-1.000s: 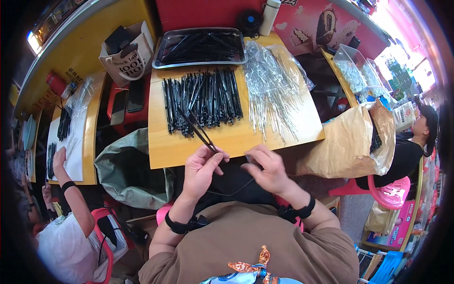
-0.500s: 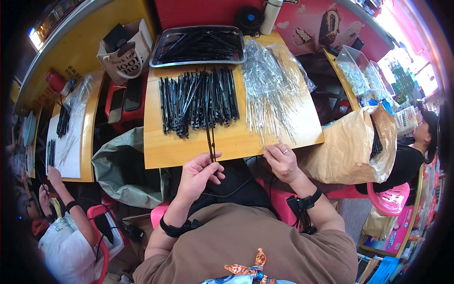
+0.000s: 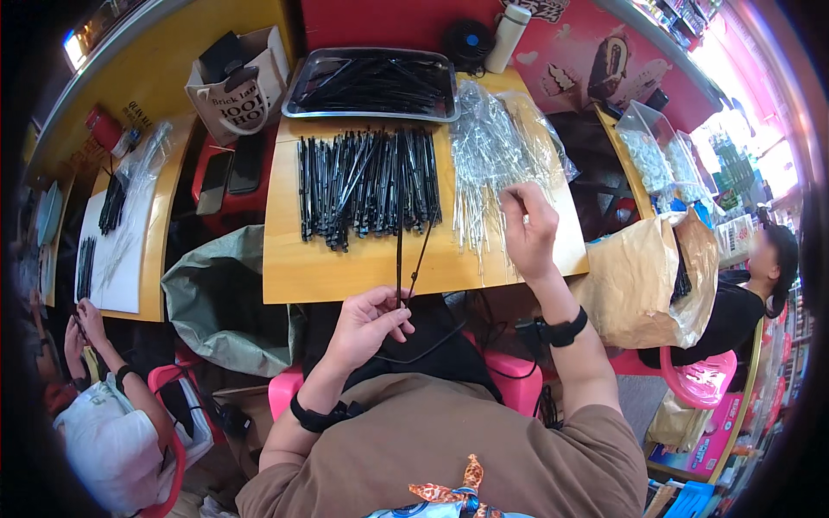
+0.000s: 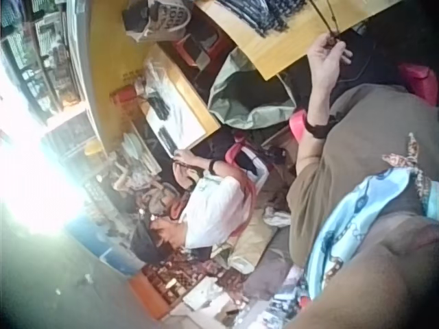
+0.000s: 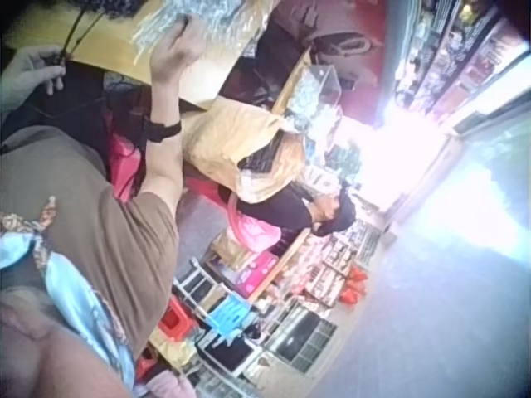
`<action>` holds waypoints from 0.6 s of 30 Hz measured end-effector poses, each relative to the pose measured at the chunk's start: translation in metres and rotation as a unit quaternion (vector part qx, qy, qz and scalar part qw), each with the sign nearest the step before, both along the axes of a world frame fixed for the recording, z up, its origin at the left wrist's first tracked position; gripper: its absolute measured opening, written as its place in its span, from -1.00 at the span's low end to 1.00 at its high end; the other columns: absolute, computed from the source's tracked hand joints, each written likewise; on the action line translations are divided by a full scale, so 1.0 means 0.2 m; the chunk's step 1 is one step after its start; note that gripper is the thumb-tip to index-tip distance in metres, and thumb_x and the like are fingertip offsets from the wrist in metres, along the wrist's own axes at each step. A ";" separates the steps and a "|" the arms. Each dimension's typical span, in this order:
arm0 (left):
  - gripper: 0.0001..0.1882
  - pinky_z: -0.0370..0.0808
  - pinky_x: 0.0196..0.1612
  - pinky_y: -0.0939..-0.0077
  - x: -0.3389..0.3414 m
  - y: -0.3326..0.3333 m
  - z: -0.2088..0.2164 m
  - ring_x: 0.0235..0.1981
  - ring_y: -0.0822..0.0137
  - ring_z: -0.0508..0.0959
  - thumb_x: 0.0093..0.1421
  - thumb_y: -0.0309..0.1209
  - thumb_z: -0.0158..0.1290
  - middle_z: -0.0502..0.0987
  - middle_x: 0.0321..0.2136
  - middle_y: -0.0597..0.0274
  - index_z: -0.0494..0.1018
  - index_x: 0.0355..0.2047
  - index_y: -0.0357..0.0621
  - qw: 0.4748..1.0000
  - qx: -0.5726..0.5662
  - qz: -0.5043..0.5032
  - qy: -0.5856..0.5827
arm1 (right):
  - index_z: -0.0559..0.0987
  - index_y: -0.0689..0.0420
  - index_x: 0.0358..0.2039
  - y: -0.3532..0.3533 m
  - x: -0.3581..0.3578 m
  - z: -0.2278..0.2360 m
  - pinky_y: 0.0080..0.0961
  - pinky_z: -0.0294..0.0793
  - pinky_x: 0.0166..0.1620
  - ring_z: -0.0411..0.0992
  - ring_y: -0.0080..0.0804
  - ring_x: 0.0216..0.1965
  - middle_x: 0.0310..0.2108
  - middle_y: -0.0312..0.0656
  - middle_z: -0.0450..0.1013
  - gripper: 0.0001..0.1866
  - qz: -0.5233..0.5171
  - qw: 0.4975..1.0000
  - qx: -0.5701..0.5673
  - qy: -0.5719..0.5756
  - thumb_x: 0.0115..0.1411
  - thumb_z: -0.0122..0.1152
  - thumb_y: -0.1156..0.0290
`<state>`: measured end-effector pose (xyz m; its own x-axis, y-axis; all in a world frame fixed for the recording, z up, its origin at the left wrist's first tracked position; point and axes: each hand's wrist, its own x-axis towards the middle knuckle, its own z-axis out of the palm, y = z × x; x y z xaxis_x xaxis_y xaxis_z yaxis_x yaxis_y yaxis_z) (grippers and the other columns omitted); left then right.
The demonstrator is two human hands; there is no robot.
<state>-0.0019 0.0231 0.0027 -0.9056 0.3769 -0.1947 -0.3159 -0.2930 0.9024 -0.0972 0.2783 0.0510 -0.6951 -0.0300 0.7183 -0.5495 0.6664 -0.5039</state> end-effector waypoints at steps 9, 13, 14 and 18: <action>-0.72 0.53 -0.48 0.64 0.01 -0.04 -0.01 -0.47 0.36 0.59 0.14 -0.66 0.03 0.52 -0.45 0.13 0.42 -0.10 -0.42 1.000 0.020 0.009 0.002 | 0.45 0.23 -0.43 0.11 -0.14 -0.16 -0.64 0.33 -0.53 0.35 -0.61 -0.62 -0.60 -0.24 0.40 -0.86 -0.040 0.984 -0.126 -0.118 0.28 0.01 0.49; -0.71 0.52 -0.48 0.64 0.00 -0.03 -0.02 -0.47 0.36 0.58 0.14 -0.67 0.03 0.52 -0.46 0.13 0.42 -0.10 -0.42 1.000 0.025 0.012 0.003 | 0.45 0.24 -0.42 0.10 -0.13 -0.15 -0.61 0.34 -0.52 0.37 -0.56 -0.62 -0.61 -0.23 0.40 -0.87 -0.046 0.988 -0.105 -0.102 0.27 0.00 0.51; -0.71 0.52 -0.49 0.65 0.00 -0.03 -0.02 -0.47 0.36 0.58 0.14 -0.67 0.03 0.52 -0.46 0.13 0.42 -0.10 -0.42 1.000 0.025 0.012 0.003 | 0.45 0.24 -0.41 0.10 -0.13 -0.16 -0.56 0.34 -0.51 0.37 -0.47 -0.63 -0.61 -0.19 0.40 -0.88 -0.056 0.991 -0.074 -0.091 0.26 0.01 0.51; -0.72 0.52 -0.49 0.65 0.01 -0.02 -0.02 -0.48 0.36 0.58 0.14 -0.68 0.03 0.51 -0.46 0.13 0.42 -0.11 -0.42 0.999 0.032 0.016 0.000 | 0.44 0.24 -0.40 0.12 -0.18 -0.21 -0.41 0.32 -0.50 0.37 -0.18 -0.62 -0.62 -0.04 0.37 -0.89 -0.046 0.994 -0.004 -0.101 0.24 0.03 0.49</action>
